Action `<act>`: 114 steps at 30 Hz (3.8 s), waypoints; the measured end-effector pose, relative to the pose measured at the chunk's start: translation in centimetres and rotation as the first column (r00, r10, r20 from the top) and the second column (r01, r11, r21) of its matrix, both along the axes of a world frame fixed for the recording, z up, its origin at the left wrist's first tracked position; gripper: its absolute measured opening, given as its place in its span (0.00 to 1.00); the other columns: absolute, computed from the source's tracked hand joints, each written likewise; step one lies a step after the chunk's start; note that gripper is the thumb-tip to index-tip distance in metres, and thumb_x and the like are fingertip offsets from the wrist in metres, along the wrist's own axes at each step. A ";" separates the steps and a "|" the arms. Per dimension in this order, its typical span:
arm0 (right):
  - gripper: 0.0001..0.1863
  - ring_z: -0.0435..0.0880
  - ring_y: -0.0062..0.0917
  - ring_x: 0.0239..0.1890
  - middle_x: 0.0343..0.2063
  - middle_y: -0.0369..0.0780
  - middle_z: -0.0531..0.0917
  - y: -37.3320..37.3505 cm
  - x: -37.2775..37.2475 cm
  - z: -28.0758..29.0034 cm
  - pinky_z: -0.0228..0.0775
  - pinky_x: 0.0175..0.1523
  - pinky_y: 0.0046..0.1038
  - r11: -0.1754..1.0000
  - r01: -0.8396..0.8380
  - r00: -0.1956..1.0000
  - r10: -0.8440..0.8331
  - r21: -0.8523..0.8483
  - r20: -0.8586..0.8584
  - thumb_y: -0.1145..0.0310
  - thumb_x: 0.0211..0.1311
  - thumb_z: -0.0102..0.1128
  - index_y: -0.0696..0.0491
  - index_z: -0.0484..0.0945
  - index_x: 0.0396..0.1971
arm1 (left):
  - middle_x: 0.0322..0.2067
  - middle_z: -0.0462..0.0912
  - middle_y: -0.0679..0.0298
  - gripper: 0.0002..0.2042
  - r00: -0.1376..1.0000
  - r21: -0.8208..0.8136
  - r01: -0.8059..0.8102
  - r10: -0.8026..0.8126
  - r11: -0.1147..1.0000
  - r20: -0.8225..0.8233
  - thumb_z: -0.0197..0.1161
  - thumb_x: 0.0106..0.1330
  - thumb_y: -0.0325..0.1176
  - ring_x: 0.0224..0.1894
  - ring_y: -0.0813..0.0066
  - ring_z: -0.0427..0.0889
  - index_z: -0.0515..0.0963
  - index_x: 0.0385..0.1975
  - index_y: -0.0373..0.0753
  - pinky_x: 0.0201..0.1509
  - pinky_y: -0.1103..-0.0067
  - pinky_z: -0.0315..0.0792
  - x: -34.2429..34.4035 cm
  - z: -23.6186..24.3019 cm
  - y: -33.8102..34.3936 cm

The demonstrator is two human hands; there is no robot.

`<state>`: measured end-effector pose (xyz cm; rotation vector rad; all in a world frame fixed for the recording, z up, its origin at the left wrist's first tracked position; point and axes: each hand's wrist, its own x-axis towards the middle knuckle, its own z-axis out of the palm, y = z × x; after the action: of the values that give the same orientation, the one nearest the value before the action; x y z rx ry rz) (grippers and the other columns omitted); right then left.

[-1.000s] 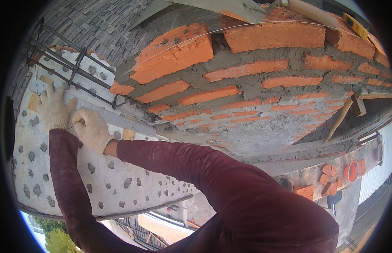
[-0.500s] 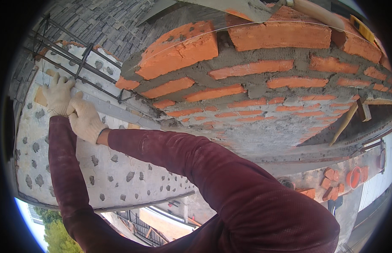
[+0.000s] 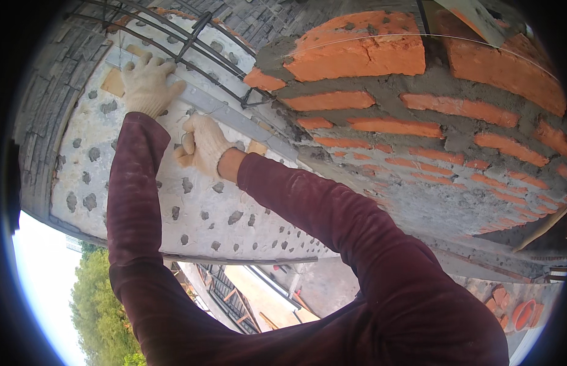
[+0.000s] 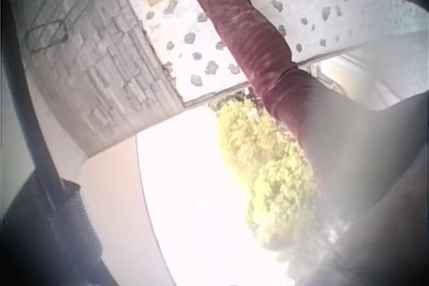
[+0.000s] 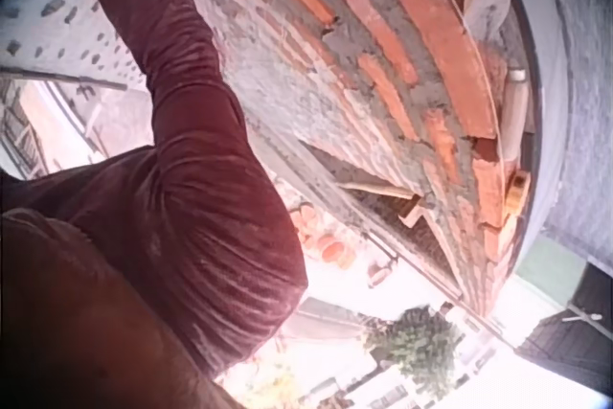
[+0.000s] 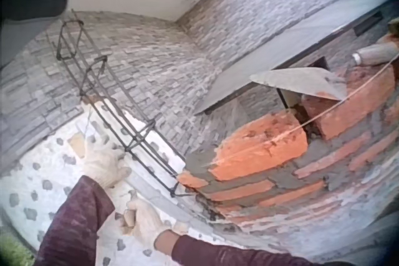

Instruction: The person lays red bricks onto a wall using a trowel to apply mortar, taps each brick into place, and scrapes away excess mortar. They also use a tape measure to check alignment and adjust a guide string during the process.

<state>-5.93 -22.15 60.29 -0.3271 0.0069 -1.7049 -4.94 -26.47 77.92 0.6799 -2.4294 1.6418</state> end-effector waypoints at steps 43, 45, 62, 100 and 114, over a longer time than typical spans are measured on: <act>0.17 0.87 0.53 0.39 0.34 0.61 0.85 2.7 -6.5 4.0 0.80 0.50 0.46 0.534 0.525 -0.672 -0.217 -0.663 -0.707 0.62 0.56 0.56 0.63 0.85 0.31 | 0.49 0.85 0.75 0.12 0.971 0.219 0.131 -0.169 0.967 0.168 0.60 0.67 0.36 0.63 0.67 0.74 0.87 0.44 0.61 0.78 0.44 0.39 0.5 -0.9 -3.9; 0.17 0.88 0.53 0.40 0.35 0.61 0.85 3.0 -7.3 4.7 0.80 0.50 0.45 0.554 0.477 -0.745 -0.158 -0.682 -0.649 0.64 0.55 0.56 0.62 0.86 0.33 | 0.51 0.85 0.73 0.14 0.944 0.247 0.221 -0.270 0.944 0.188 0.60 0.67 0.34 0.65 0.67 0.73 0.86 0.46 0.62 0.79 0.45 0.36 1.5 -0.4 -4.5; 0.17 0.90 0.47 0.39 0.35 0.51 0.89 3.0 -12.7 16.2 0.83 0.44 0.44 0.707 0.294 -0.953 0.266 -0.643 -0.144 0.68 0.51 0.60 0.57 0.89 0.39 | 0.45 0.86 0.71 0.19 0.929 0.367 0.322 -0.366 0.872 0.053 0.72 0.46 0.39 0.59 0.67 0.77 0.89 0.42 0.52 0.82 0.54 0.41 -0.3 0.1 -4.7; 0.21 0.90 0.43 0.45 0.40 0.51 0.89 -4.7 -12.9 23.5 0.81 0.48 0.40 0.806 0.171 -0.900 0.362 -0.567 0.243 0.57 0.50 0.67 0.55 0.89 0.40 | 0.30 0.87 0.57 0.09 0.393 -0.093 0.786 -0.611 0.611 -0.688 0.56 0.65 0.32 0.43 0.55 0.85 0.85 0.33 0.45 0.58 0.63 0.74 -2.7 -7.3 -7.9; 0.15 0.88 0.47 0.43 0.38 0.53 0.87 8.7 -8.9 18.6 0.80 0.49 0.44 0.811 0.084 -0.938 0.261 -0.579 0.229 0.67 0.54 0.57 0.55 0.87 0.39 | 0.39 0.89 0.55 0.15 0.598 0.275 0.777 -0.526 0.567 -0.605 0.55 0.66 0.29 0.46 0.54 0.87 0.89 0.46 0.47 0.51 0.62 0.78 -1.4 -4.4 -6.7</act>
<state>-14.85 -13.46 78.85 1.6460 -1.8988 -0.1552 -6.35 -33.18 73.56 0.0779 -2.2905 0.4349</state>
